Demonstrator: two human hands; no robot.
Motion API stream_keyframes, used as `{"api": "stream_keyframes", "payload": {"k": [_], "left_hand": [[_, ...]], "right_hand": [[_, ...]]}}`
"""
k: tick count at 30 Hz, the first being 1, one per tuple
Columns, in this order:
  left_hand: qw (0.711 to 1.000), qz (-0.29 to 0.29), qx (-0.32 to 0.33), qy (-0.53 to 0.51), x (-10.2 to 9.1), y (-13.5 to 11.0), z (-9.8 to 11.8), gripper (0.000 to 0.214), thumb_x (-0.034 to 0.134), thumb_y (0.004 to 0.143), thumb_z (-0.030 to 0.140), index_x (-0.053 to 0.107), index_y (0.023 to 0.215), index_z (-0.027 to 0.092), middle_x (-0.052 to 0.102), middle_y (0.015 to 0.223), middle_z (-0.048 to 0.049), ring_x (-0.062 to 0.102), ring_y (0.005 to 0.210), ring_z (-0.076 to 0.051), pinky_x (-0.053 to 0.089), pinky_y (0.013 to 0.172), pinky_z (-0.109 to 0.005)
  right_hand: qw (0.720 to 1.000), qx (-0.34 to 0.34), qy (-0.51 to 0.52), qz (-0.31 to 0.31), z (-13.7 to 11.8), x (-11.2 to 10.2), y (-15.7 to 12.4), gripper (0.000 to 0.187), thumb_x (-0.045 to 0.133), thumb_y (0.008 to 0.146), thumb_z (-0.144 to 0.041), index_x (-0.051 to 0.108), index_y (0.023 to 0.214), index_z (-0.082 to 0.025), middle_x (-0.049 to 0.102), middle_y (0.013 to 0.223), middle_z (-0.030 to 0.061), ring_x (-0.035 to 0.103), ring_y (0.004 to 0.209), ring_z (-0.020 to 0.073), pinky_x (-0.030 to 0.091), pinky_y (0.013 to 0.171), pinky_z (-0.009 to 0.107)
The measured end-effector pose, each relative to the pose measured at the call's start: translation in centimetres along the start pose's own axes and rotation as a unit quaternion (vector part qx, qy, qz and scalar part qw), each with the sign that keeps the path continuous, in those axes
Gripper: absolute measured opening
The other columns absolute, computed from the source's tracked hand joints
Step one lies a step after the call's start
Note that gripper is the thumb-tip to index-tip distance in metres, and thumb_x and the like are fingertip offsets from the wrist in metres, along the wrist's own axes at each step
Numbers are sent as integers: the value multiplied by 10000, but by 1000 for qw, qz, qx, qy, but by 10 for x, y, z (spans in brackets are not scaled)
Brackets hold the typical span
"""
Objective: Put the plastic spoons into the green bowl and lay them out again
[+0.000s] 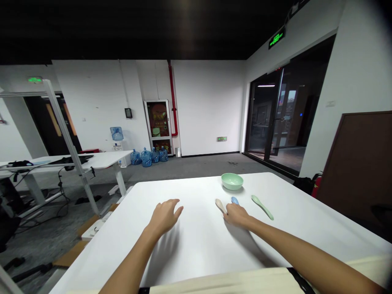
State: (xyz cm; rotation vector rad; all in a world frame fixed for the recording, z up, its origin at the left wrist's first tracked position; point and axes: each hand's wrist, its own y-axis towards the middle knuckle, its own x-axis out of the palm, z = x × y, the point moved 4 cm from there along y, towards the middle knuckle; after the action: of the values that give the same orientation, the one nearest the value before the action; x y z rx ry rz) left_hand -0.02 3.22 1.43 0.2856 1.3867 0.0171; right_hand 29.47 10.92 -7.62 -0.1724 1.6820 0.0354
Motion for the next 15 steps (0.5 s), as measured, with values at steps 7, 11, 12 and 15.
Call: {"api": "stream_keyframes", "payload": {"k": [7, 11, 12, 15], "left_hand": [[1000, -1, 2, -7, -1, -1, 0, 503, 345, 957, 491, 566, 1320, 223, 606, 1361, -74, 566, 1226, -252, 423, 995, -381], [1000, -4, 1, -8, -2, -1, 1, 496, 350, 955, 496, 568, 1317, 235, 606, 1360, -73, 564, 1229, -256, 423, 994, -384], [1000, -4, 1, -8, -2, -1, 1, 493, 352, 955, 496, 568, 1316, 238, 607, 1360, -72, 563, 1232, -256, 422, 996, -383], [1000, -3, 1, -6, -2, -1, 1, 496, 355, 957, 491, 566, 1318, 225, 605, 1362, -76, 561, 1233, -256, 421, 1000, -386]], "right_hand": [[1000, -7, 2, 13, -1, -5, -1, 271, 498, 877, -332, 675, 926, -131, 685, 960, 149, 638, 894, 255, 366, 636, 299], [1000, -6, 3, 18, 0, -7, 0, 272, 489, 884, -337, 674, 908, -139, 689, 952, 144, 631, 920, 259, 366, 644, 297], [1000, -7, 3, 20, 0, -7, 0, 276, 484, 888, -342, 673, 902, -141, 690, 947, 142, 631, 923, 259, 365, 645, 295], [1000, -11, -1, 28, 0, -12, -2, 288, 469, 897, -343, 674, 883, -141, 692, 920, 141, 630, 927, 259, 368, 651, 290]]}}
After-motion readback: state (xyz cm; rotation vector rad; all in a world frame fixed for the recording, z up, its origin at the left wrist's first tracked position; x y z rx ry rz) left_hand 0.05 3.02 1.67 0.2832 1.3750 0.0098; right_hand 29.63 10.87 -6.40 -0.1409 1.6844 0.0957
